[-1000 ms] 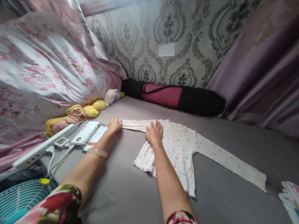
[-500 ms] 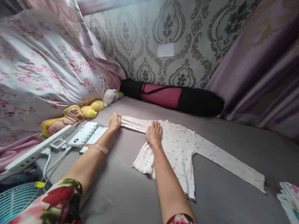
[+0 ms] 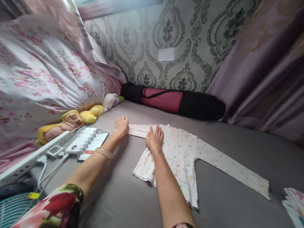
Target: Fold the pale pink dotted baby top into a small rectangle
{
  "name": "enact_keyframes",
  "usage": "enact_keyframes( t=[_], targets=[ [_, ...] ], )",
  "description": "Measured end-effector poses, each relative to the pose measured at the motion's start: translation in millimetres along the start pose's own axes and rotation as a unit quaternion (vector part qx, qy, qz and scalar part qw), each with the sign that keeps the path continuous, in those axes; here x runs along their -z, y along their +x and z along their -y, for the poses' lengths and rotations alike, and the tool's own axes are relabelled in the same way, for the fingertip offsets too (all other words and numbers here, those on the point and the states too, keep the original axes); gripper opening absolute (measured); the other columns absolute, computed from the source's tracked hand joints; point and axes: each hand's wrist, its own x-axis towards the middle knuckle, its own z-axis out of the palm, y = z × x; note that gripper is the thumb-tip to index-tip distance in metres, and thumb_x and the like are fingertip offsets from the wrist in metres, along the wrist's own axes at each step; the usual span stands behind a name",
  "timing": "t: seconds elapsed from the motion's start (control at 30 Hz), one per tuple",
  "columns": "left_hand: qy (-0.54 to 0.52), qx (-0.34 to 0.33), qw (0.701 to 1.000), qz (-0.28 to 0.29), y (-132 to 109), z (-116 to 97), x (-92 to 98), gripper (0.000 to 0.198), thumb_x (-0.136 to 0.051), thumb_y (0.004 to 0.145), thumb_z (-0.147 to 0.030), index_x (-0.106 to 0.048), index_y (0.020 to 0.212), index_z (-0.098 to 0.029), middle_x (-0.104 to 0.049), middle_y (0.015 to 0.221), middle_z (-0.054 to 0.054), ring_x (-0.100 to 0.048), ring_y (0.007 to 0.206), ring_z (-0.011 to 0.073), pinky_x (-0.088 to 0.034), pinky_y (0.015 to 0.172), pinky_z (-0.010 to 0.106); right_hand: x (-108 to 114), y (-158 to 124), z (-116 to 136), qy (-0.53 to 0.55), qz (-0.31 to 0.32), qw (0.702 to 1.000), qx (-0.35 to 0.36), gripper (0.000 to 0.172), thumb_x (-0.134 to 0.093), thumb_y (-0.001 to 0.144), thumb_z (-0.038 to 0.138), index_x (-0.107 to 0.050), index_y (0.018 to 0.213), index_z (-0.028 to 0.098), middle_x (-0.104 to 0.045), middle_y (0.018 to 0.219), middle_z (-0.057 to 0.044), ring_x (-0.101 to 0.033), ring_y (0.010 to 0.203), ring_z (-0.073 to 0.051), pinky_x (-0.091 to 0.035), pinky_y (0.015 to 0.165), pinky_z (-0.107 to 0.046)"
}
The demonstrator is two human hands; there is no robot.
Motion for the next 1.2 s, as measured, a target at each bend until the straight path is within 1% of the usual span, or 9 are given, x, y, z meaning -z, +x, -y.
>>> enact_keyframes(
  t=[0.1,0.17,0.23,0.33,0.43,0.6,1.0,1.1,1.2],
  targets=[
    [-0.167,-0.137,0.974,0.065,-5,-41,-14.0,0.040,-0.037,0.089,-0.013,-0.053,0.126,-0.015,-0.065,0.118,0.014,-0.059,0.112,0.0238,-0.042,0.098,0.037,1,5,-4,0.045,-0.024,0.999,-0.011,0.051,-0.031,0.096,0.029,-0.038,0.146,0.019,-0.036,0.152,-0.011,-0.026,0.142,-0.025,-0.014,0.115,-0.039],
    [-0.263,-0.158,0.948,0.085,-12,-68,-28.4,0.043,-0.033,0.093,-0.016,-0.047,0.133,-0.017,-0.064,0.123,0.011,-0.060,0.112,0.0187,-0.045,0.097,0.030,2,10,-8,0.104,-0.050,0.992,-0.053,0.053,-0.023,0.096,0.021,-0.034,0.147,0.011,-0.045,0.146,-0.013,-0.039,0.135,-0.021,-0.025,0.110,-0.032],
    [-0.285,-0.162,0.940,0.091,-20,-88,-41.3,0.044,-0.030,0.094,-0.018,-0.045,0.135,-0.017,-0.062,0.127,0.012,-0.059,0.114,0.0191,-0.045,0.097,0.031,4,14,-12,0.159,-0.074,0.981,-0.089,0.054,-0.018,0.094,0.016,-0.032,0.146,0.007,-0.051,0.141,-0.014,-0.048,0.128,-0.018,-0.033,0.103,-0.026],
    [-0.231,-0.211,0.946,0.084,-30,-96,-51.9,0.042,-0.034,0.094,-0.020,-0.048,0.133,-0.015,-0.055,0.135,0.016,-0.050,0.127,0.0230,-0.039,0.106,0.039,4,16,-14,0.177,-0.088,0.976,-0.092,0.053,-0.020,0.093,0.017,-0.036,0.143,0.007,-0.054,0.138,-0.013,-0.051,0.125,-0.019,-0.036,0.101,-0.026],
    [-0.166,-0.247,0.951,0.086,-35,-87,-53.2,0.043,-0.037,0.094,-0.025,-0.045,0.136,-0.014,-0.044,0.146,0.017,-0.036,0.138,0.0258,-0.029,0.113,0.045,3,16,-12,0.129,-0.076,0.986,-0.077,0.052,-0.025,0.093,0.017,-0.040,0.141,0.008,-0.054,0.138,-0.013,-0.049,0.126,-0.020,-0.032,0.104,-0.027],
    [-0.107,-0.197,0.970,0.092,-36,-60,-48.4,0.054,-0.028,0.098,-0.040,-0.040,0.142,-0.011,-0.035,0.152,0.017,-0.028,0.142,0.0296,-0.022,0.116,0.047,-3,12,-8,0.058,-0.060,0.996,-0.042,0.050,-0.026,0.096,0.022,-0.042,0.142,0.009,-0.045,0.146,-0.011,-0.035,0.137,-0.020,-0.020,0.113,-0.031],
    [-0.048,-0.092,0.990,0.093,-17,22,-38.4,0.055,-0.026,0.098,-0.040,-0.039,0.143,-0.011,-0.035,0.151,0.018,-0.029,0.142,0.0277,-0.022,0.115,0.047,-1,6,-4,-0.009,-0.012,1.000,-0.019,0.054,-0.028,0.097,0.031,-0.038,0.146,0.013,-0.030,0.155,-0.011,-0.022,0.144,-0.025,-0.012,0.115,-0.038],
    [-0.038,-0.058,0.994,0.090,-10,35,-41.9,0.054,-0.023,0.098,-0.037,-0.038,0.143,-0.011,-0.035,0.152,0.017,-0.028,0.142,0.0275,-0.020,0.115,0.047,-2,5,-2,-0.018,-0.011,1.000,-0.014,0.054,-0.030,0.097,0.033,-0.039,0.146,0.013,-0.028,0.156,-0.013,-0.020,0.144,-0.026,-0.011,0.115,-0.039],
    [-0.036,-0.042,0.996,0.068,-8,39,-47.1,0.052,-0.023,0.098,-0.034,-0.040,0.141,-0.012,-0.037,0.151,0.016,-0.031,0.141,0.0267,-0.020,0.115,0.047,-3,4,-1,-0.021,-0.015,1.000,-0.012,0.054,-0.031,0.097,0.034,-0.039,0.146,0.013,-0.028,0.156,-0.013,-0.020,0.144,-0.026,-0.010,0.115,-0.039]
  ],
)
